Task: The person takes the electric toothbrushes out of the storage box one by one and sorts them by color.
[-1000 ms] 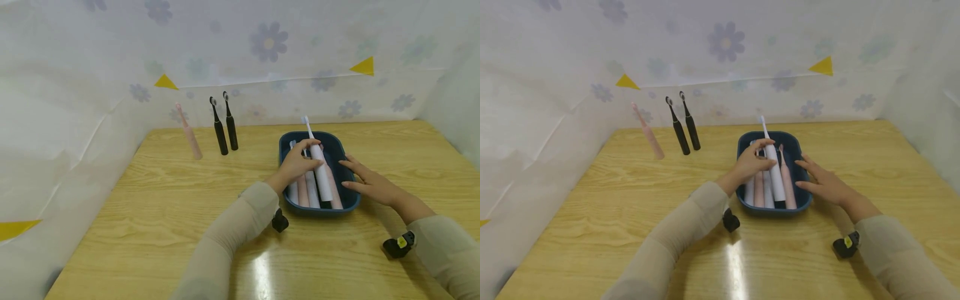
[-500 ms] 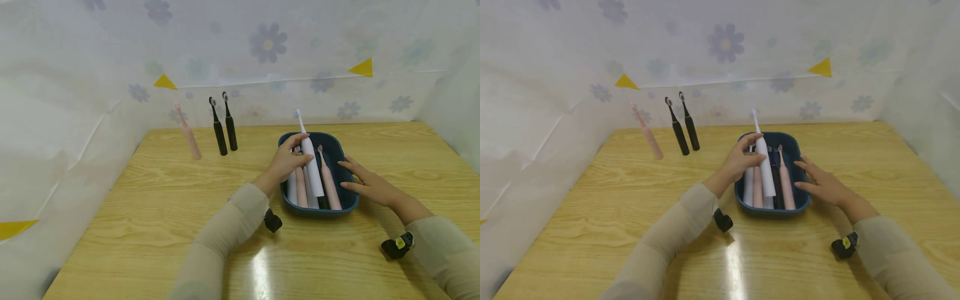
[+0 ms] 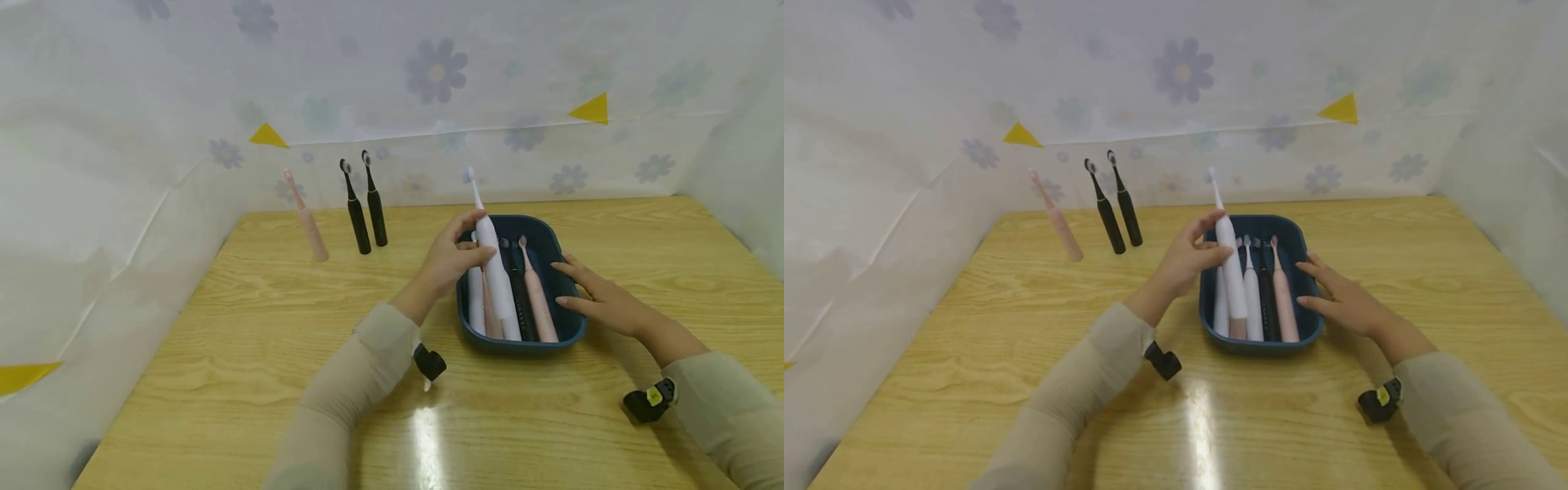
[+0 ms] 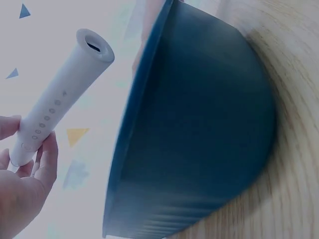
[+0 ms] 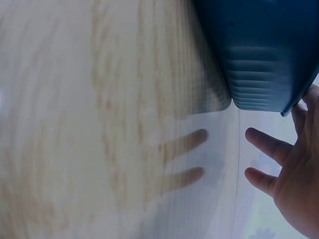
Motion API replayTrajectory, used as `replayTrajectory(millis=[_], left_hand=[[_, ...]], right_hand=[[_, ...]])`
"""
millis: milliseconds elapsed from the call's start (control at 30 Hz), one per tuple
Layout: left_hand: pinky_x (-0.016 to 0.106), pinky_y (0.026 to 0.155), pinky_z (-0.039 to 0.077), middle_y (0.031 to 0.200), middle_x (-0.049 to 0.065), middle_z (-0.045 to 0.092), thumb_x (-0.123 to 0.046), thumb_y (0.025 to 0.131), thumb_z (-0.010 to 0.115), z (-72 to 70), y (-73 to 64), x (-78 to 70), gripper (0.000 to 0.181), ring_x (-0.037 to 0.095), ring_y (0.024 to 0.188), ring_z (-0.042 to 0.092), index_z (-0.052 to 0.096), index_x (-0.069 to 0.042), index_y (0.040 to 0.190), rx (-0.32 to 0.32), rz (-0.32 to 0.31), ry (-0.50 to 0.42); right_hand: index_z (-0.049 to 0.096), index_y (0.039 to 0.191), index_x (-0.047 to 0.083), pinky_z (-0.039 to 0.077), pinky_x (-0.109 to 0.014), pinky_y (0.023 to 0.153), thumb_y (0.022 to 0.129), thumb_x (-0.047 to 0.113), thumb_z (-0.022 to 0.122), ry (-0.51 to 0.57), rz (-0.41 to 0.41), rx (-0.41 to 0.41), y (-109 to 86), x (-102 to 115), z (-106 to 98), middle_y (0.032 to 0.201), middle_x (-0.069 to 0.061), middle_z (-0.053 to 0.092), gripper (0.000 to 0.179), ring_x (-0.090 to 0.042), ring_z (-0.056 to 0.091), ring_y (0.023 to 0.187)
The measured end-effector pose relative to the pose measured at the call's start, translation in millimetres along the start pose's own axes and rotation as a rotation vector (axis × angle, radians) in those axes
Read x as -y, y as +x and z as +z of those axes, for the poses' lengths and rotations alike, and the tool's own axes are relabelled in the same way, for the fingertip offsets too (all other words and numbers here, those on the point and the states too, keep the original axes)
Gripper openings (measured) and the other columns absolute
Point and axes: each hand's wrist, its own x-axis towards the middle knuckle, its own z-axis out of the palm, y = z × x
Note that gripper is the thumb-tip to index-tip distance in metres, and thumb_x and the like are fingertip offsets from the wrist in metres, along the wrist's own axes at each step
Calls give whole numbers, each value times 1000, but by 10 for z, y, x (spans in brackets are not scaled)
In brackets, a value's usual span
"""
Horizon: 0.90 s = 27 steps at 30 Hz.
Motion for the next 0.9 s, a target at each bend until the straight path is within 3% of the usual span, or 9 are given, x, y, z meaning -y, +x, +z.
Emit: replayTrajectory(millis=[167,467,767,900], left_hand=[[32,72,47,124,1,39,8,77,58,-41,-119,-144,56,19,90,51,41,-12,127,-31,-2,27],[35,73,47,125,0,40,11,74,59,-239,-135,-72,62,22,90,52,42,-20,126,-71,5,-27],[32,71,47,124,11,42,13,76,57,-478,-298,-136,68,19,84,52,31,-15,132,-69,43,-67],[32,73,46,115,16,49,14,76,55,-596,-384,-167,67,18,82,53,30,-13,132,-71,62,-87]], right_hand=[[14,138,8,19,-64,84,88,26,50,-5,8,4,1,-5,0,143,-9,-7,65,-44,9,123],[14,138,7,19,-64,85,88,26,50,2,11,4,-13,3,12,143,-11,-7,64,-45,8,123],[13,139,7,19,-65,85,88,26,49,8,8,3,-7,13,41,142,-13,-6,64,-44,7,123],[13,139,8,19,-65,84,88,27,49,6,9,12,7,15,51,142,-13,-7,64,-45,7,123]])
